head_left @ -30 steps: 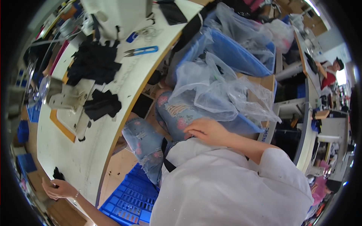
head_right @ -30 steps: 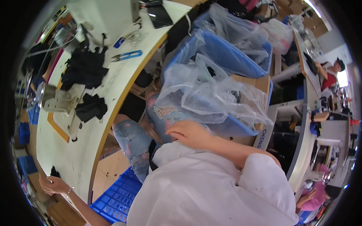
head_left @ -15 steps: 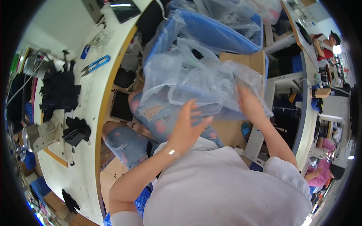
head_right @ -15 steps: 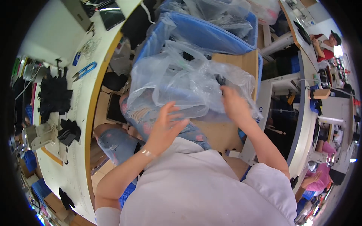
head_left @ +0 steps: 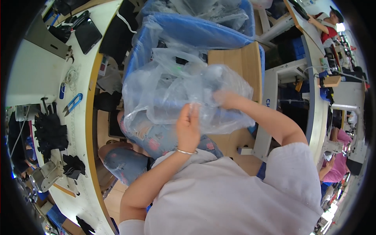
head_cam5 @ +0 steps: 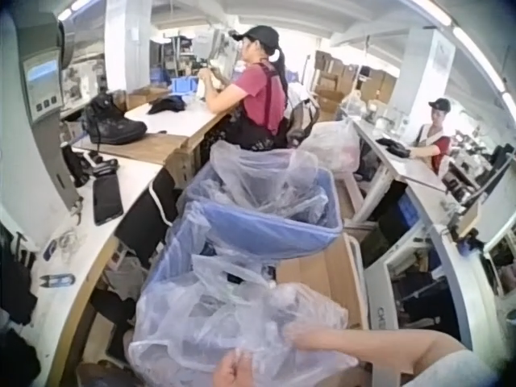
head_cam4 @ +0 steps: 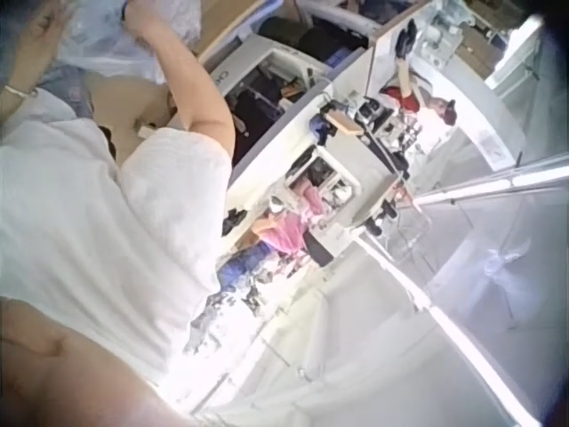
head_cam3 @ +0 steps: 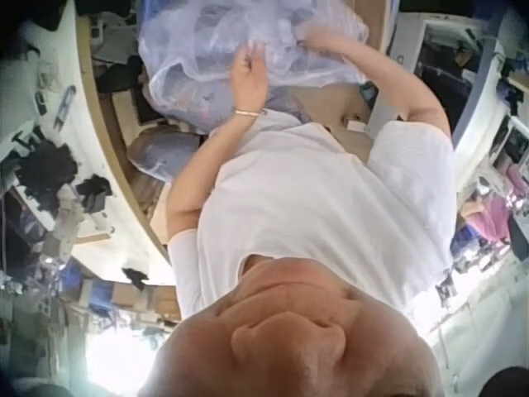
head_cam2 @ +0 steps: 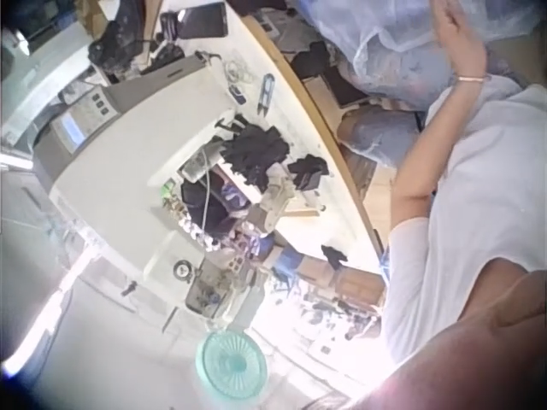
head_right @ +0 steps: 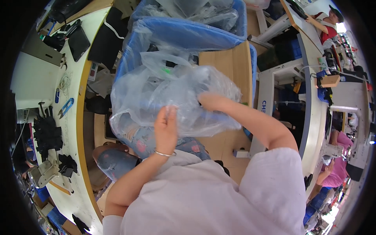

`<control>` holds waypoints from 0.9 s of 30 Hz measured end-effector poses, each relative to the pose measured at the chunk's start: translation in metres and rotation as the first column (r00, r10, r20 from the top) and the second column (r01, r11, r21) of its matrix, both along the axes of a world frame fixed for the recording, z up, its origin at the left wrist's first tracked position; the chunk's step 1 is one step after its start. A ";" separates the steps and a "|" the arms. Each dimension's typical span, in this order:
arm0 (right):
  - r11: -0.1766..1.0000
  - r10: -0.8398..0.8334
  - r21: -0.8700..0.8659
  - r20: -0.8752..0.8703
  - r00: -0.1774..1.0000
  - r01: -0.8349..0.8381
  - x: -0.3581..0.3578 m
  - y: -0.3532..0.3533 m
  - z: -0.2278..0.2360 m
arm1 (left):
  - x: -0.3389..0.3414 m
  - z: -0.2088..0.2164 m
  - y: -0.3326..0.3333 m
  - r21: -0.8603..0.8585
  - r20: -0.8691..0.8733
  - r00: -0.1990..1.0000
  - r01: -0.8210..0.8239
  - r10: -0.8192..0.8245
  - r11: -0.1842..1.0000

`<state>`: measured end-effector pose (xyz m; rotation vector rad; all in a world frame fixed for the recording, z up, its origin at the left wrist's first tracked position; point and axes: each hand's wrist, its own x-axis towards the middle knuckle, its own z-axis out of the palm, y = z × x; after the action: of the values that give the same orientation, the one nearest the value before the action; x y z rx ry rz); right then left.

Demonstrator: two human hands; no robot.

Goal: The worker is sorting, counting, and bundling small black fabric components (likely shoe liners or uppers) at a manufacturing station.

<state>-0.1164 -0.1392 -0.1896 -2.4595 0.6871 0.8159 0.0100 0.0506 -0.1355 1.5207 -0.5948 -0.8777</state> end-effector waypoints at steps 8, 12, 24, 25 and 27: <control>0.990 0.087 -0.117 0.025 0.996 -0.084 -0.010 -0.024 -0.011 | -0.022 -0.007 0.003 0.058 0.100 0.990 0.097 -0.102 0.994; 0.990 0.032 -0.143 0.088 0.996 -0.020 -0.028 -0.021 -0.013 | -0.006 0.002 -0.009 0.051 -0.006 0.992 0.123 -0.123 0.991; 0.655 0.075 -0.754 0.122 0.990 0.043 -0.020 0.031 0.195 | 0.071 0.022 0.049 -0.025 -0.179 0.979 -0.100 0.094 0.995; 0.567 -0.009 -0.823 0.021 1.000 0.022 -0.014 0.030 0.209 | 0.078 0.031 0.072 -0.009 -0.019 0.999 -0.036 0.036 0.999; 0.509 -0.002 -0.856 0.099 0.995 0.086 -0.011 0.008 0.221 | 0.095 0.051 0.124 0.044 0.226 0.971 0.065 -0.073 0.997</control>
<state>-0.1272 -0.1314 0.0318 -3.3017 1.3882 0.3313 0.1051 0.1749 -0.0845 1.6547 -0.8064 -0.7747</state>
